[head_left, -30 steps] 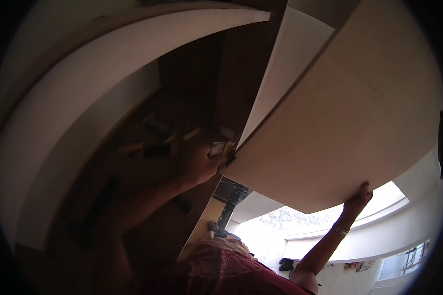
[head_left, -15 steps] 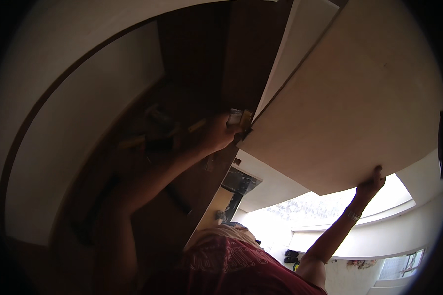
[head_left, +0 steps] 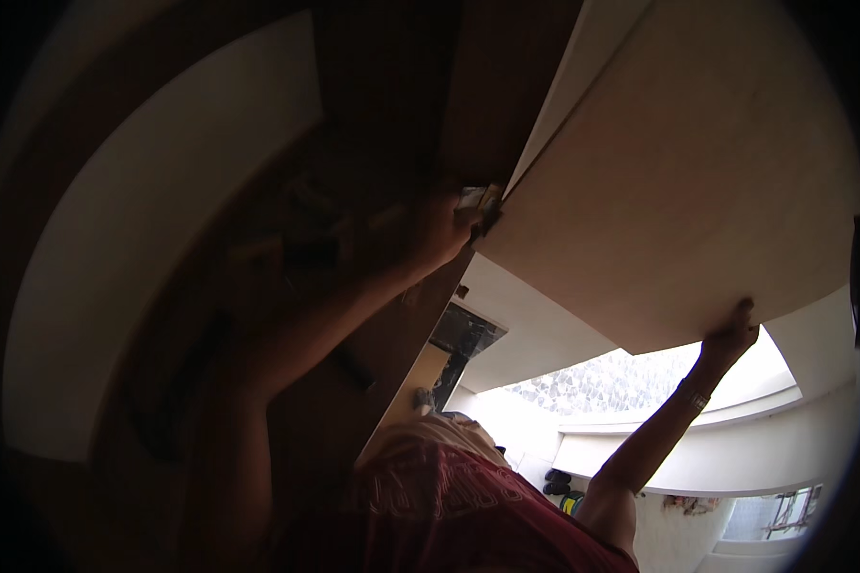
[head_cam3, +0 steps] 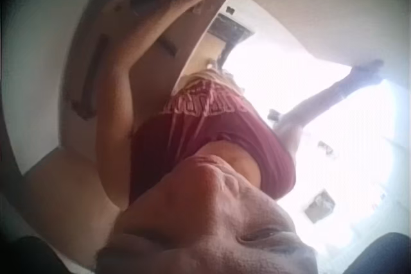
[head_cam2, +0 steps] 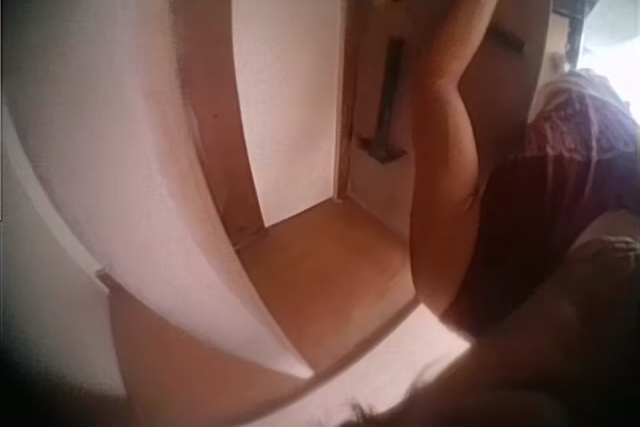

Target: The person attaches a hinge to a wooden cabinet door by aligning the hinge with the wood, hammering a small starting hole, and then driving a screw into the wood with a screwdriver.

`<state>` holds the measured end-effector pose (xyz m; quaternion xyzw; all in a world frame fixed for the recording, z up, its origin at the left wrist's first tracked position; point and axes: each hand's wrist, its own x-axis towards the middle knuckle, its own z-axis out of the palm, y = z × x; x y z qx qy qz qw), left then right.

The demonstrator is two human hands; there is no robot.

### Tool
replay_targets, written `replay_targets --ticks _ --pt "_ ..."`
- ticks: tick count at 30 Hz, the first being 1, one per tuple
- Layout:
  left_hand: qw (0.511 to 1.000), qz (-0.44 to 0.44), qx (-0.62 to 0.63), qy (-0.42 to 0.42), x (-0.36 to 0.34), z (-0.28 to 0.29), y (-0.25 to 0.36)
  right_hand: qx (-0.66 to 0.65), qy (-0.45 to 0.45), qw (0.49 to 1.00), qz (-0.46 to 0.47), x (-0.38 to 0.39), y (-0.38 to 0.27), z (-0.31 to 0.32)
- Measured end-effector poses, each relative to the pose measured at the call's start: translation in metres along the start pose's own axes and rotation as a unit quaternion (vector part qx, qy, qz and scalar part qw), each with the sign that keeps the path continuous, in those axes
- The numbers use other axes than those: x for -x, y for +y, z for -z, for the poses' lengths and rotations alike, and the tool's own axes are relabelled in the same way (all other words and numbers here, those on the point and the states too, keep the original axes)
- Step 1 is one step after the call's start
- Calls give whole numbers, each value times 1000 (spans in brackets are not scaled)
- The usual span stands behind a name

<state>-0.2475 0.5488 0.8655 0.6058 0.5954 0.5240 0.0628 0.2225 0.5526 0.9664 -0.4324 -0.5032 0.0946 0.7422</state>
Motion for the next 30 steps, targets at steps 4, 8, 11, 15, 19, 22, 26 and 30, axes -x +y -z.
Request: replay_targets --ticks 4,8,11,15,19,22,26,30 --pt "999 4 -7 -40 -6 5 2 -13 3 1000 6 3 -5 2" --pt "995 -89 50 -10 -11 13 15 16 11 1000 24 3 -9 5" --pt "995 -48 5 -82 -18 22 16 37 16 999 12 6 -13 5" --pt "992 51 61 -95 -16 20 19 -24 -5 999 -48 4 -15 6" --pt "997 -39 26 -65 -16 16 13 -29 -16 999 -28 -1 -8 18" --pt "992 44 85 -79 -10 12 18 -35 -14 999 -33 -1 -6 21" --pt "996 -89 13 2 -12 8 9 -14 -6 999 -32 3 -18 8" --pt "998 -47 25 -18 -13 6 4 -15 -21 999 -23 -4 -18 7"
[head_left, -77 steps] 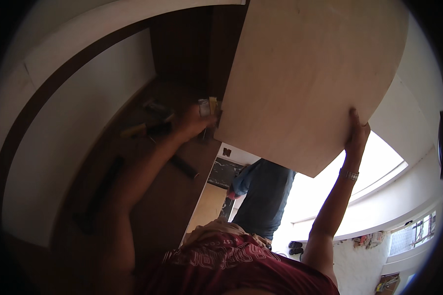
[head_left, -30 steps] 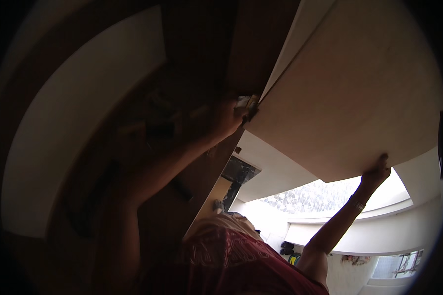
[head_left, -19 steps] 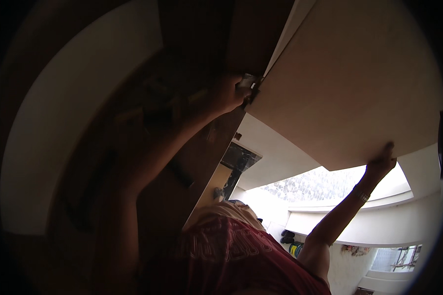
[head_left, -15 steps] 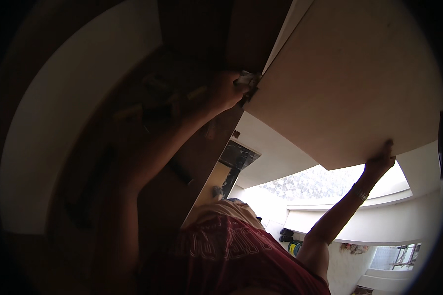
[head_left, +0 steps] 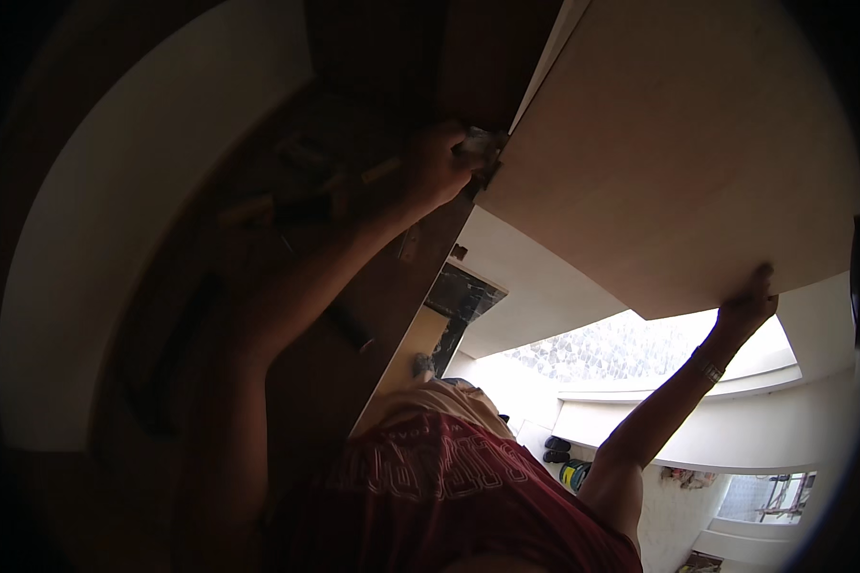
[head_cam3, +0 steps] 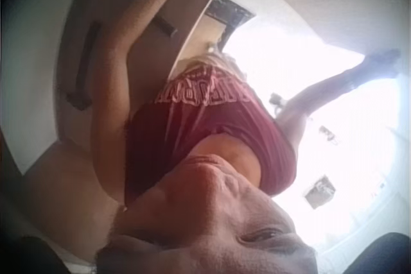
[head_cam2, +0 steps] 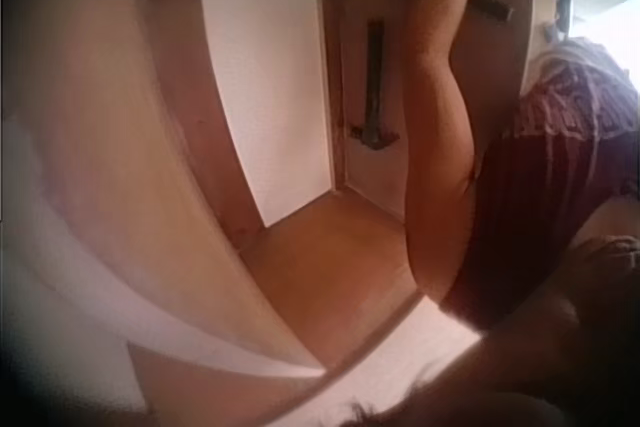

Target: The person attaches a hinge to a wooden cabinet door by aligning the hinge with the wood, hammering a small starting hole, and then driving a screw into the wood with a screwdriver.

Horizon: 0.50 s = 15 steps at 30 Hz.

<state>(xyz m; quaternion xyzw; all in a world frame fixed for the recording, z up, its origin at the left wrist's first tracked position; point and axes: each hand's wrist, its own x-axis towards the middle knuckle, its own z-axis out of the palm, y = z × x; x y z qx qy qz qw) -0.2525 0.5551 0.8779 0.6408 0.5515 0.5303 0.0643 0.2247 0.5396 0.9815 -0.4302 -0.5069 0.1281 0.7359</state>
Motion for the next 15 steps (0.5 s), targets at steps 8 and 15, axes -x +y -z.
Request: replay_targets --ticks 8,15 --pt "1000 -26 10 9 -4 0 3 122 -18 978 167 -21 19 13" --pt "996 -61 -29 51 -4 -6 -4 65 -10 996 57 -12 0 -11"
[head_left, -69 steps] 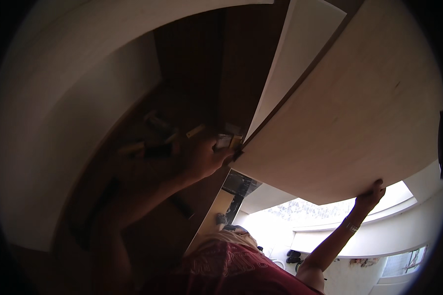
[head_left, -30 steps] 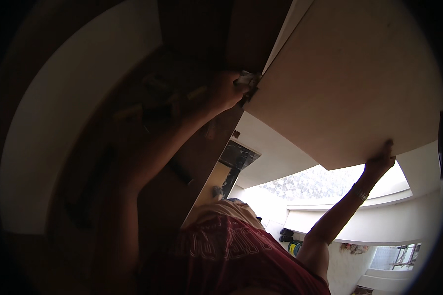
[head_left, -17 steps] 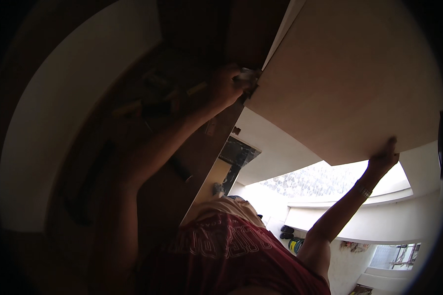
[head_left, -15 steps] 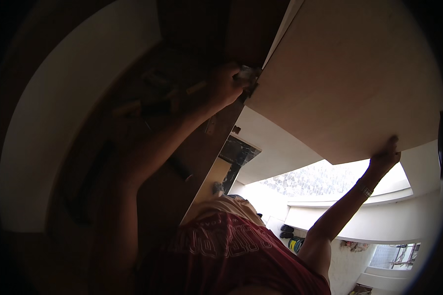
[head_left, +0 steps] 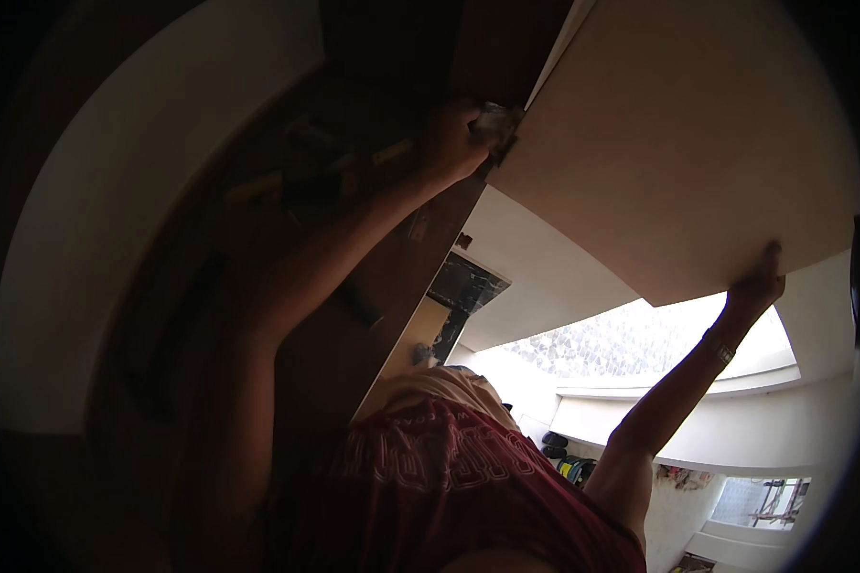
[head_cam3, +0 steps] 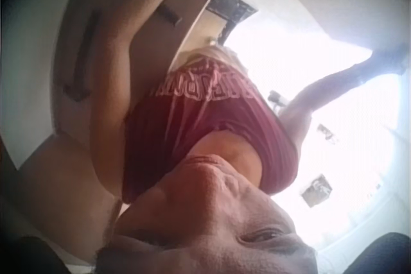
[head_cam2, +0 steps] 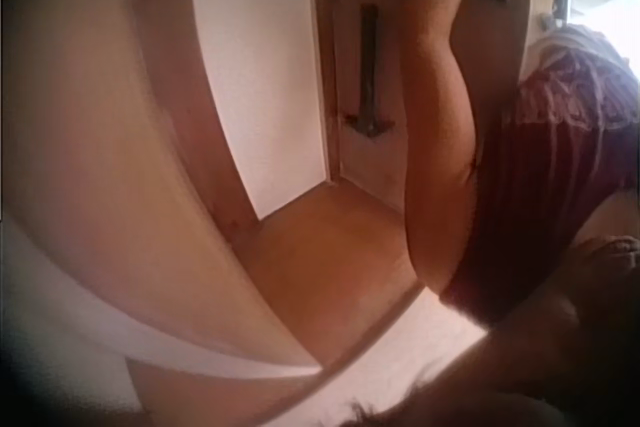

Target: The person attaches a hinge to a wooden cabinet door by aligning the hinge with the wood, hammering a small starting hole, and then driving a screw into the wood with a screwdriver.

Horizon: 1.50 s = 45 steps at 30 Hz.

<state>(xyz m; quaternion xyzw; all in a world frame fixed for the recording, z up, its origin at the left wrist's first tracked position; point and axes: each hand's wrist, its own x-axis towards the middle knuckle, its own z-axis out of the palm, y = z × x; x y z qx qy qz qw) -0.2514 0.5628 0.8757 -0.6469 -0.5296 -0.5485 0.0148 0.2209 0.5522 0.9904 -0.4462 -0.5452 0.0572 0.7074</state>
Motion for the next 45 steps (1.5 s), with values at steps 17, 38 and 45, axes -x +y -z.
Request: replay_targets --ticks 17,38,45 --pt "999 25 23 -26 2 0 -3 -25 15 1000 11 -6 1 0" --pt "995 34 88 43 14 -10 -3 -42 -20 999 2 -2 12 -4" --pt "995 72 57 -29 14 1 2 -11 -6 1000 12 2 13 -7"
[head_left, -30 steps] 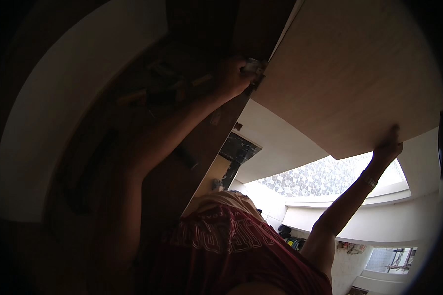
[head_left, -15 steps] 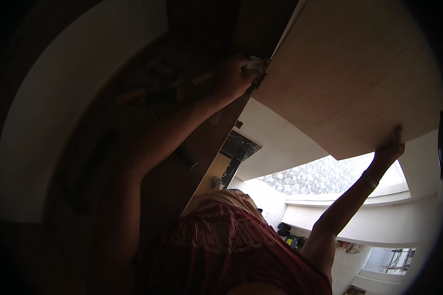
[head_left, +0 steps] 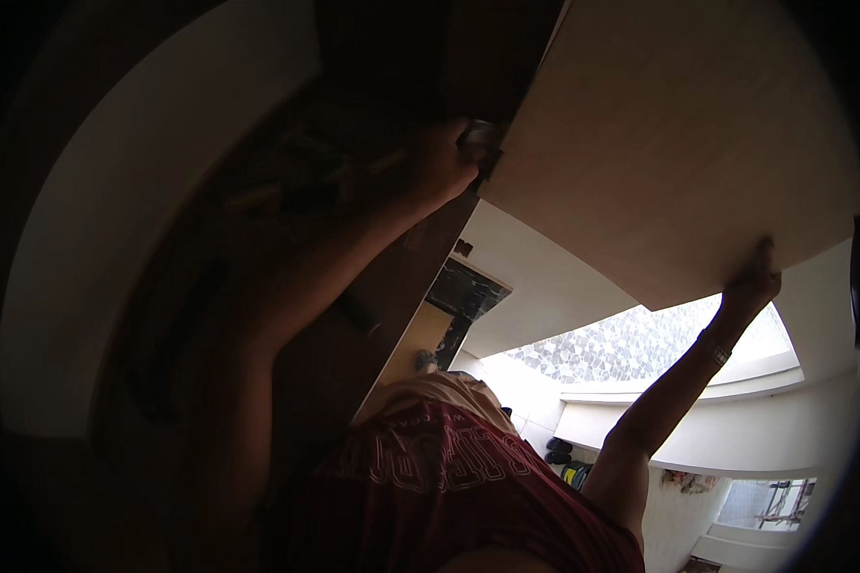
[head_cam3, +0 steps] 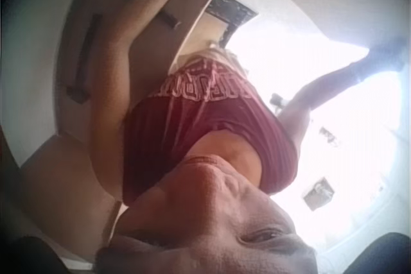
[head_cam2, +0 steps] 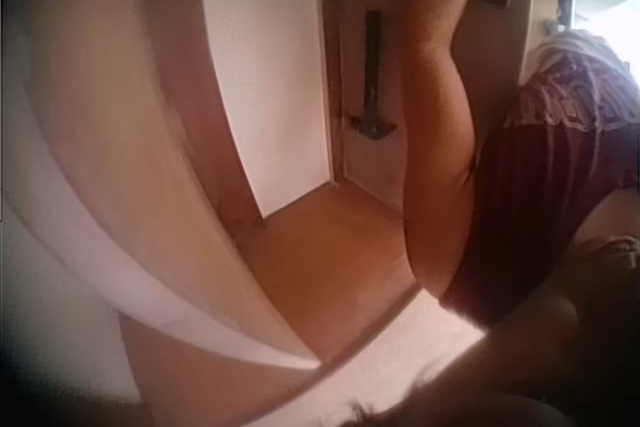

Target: The person attaches a hinge to a wooden cabinet door by aligning the hinge with the wood, hammering a small starting hole, and then driving a screw into the wood with a screwdriver.

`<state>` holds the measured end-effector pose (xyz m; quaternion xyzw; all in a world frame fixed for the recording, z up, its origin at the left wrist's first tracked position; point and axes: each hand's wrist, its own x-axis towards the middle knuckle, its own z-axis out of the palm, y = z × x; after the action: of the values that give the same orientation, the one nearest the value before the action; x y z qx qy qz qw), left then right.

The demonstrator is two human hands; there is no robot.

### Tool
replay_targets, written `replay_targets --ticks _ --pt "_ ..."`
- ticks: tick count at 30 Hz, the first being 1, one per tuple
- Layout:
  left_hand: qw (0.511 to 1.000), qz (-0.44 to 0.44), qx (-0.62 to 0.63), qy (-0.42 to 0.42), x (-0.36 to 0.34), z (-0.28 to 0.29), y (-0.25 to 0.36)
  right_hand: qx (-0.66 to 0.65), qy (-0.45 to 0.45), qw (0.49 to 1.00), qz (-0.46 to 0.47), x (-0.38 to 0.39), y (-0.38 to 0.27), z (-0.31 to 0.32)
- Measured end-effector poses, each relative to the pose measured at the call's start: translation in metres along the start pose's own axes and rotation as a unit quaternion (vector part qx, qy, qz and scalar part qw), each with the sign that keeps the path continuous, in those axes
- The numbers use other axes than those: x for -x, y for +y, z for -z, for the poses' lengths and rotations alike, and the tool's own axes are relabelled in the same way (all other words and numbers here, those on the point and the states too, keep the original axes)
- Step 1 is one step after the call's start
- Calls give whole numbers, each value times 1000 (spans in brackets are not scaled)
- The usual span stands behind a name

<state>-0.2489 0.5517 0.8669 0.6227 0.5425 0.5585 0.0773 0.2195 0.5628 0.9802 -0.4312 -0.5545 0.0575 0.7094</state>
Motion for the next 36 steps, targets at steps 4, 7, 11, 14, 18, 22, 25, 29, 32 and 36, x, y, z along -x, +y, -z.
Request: replay_targets --ticks 4,7,11,14,18,22,25,29,32,36 --pt "999 31 44 -6 3 -2 2 -9 2 998 54 -3 6 4" --pt "999 26 21 -3 5 -6 -3 -20 35 999 13 1 0 -1" --pt "999 -9 7 30 7 -11 -2 -19 43 999 -9 4 -8 -2" --pt "997 14 37 59 8 -14 -12 -18 36 999 -13 1 -9 -5" --pt "997 -18 -30 67 10 -9 -6 -1 26 999 -33 0 -7 0" --pt "995 103 -10 -9 9 -4 6 -6 26 998 -59 1 -8 -1" --pt "934 269 235 -32 11 -11 9 -5 28 997 -74 5 -16 -6" --pt "880 283 380 -16 16 -20 -4 -4 25 997 -69 6 -19 -7" --pt "872 282 399 -11 18 -27 -6 -1 37 996 -76 5 -13 -3" --pt "884 259 389 -12 19 -28 -22 -10 26 999 -32 1 -11 -4"
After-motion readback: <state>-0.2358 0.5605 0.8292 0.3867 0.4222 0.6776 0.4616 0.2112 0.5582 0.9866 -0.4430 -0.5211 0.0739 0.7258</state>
